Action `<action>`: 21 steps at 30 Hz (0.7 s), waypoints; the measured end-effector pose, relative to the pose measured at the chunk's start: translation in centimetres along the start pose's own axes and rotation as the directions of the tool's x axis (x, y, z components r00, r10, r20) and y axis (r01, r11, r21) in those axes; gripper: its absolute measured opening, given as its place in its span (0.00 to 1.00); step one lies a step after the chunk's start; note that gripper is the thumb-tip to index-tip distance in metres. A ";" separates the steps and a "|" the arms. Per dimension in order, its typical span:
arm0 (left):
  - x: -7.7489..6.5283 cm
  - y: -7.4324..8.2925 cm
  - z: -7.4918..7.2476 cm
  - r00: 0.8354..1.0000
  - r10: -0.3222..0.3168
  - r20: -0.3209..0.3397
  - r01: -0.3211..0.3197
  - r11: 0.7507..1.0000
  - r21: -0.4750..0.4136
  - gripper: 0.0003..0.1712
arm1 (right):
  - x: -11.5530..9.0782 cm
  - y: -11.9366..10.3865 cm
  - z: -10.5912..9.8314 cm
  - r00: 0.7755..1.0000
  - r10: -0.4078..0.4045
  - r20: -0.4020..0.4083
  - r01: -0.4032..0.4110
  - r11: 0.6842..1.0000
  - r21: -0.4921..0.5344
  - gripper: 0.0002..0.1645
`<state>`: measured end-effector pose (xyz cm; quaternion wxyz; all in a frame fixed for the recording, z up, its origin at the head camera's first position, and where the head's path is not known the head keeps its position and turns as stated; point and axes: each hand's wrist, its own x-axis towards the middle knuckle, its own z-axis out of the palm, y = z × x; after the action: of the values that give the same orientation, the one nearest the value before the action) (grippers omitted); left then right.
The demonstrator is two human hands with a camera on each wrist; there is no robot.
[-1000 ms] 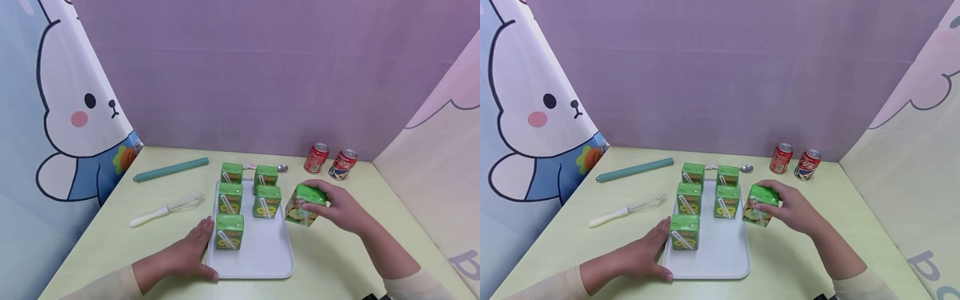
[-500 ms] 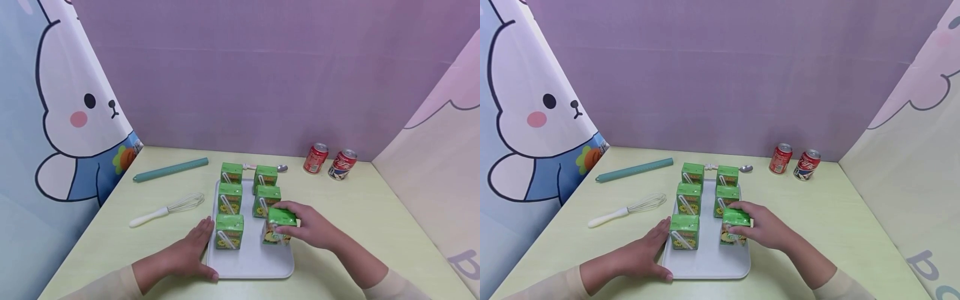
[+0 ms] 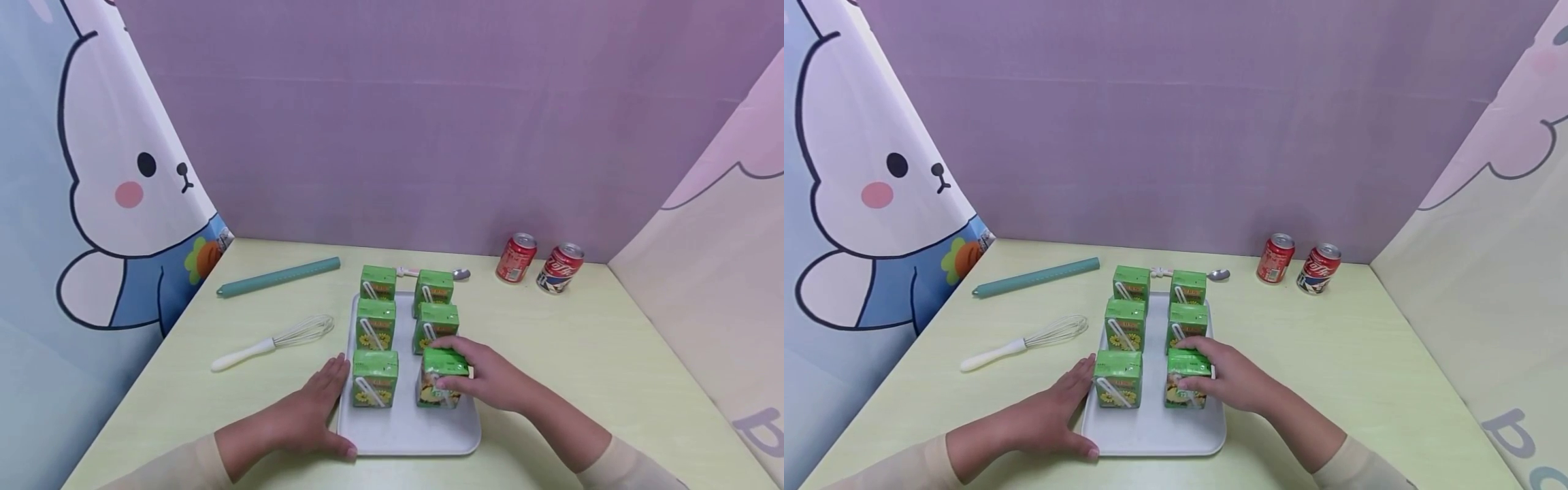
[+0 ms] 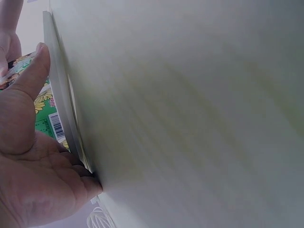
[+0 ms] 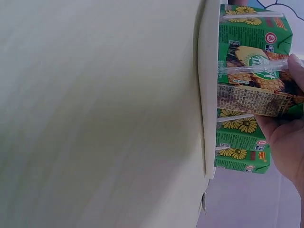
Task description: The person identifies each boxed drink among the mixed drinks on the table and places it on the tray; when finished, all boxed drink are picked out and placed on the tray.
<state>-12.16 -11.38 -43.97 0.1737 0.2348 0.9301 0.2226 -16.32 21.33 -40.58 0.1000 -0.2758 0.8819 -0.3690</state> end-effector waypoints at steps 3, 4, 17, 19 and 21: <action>-0.1 0.0 -0.1 1.000 -0.004 0.002 0.004 1.000 0.001 0.77 | 0.0 -0.1 0.1 1.000 -0.011 0.011 0.011 1.000 0.009 0.30; -0.1 0.0 -0.1 1.000 -0.007 0.002 0.007 1.000 0.003 0.77 | 0.1 -0.1 0.1 1.000 -0.014 0.012 0.014 1.000 0.008 0.30; 0.0 -0.3 -0.1 1.000 -0.003 -0.003 0.003 1.000 -0.002 0.77 | 0.4 0.0 0.2 1.000 -0.017 0.016 0.017 1.000 0.001 0.31; 0.0 -0.4 -0.1 1.000 -0.003 0.003 0.003 1.000 -0.013 0.76 | 0.4 0.1 0.2 1.000 -0.013 0.014 0.013 1.000 0.000 0.31; 0.1 -0.6 -0.1 1.000 -0.006 0.003 0.006 0.999 -0.033 0.74 | 0.3 0.1 0.2 1.000 -0.011 0.011 0.011 1.000 0.004 0.31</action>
<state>-12.52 -11.84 -44.21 0.1798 0.2295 0.9268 0.2368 -16.58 21.09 -40.84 0.1035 -0.2827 0.8789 -0.3699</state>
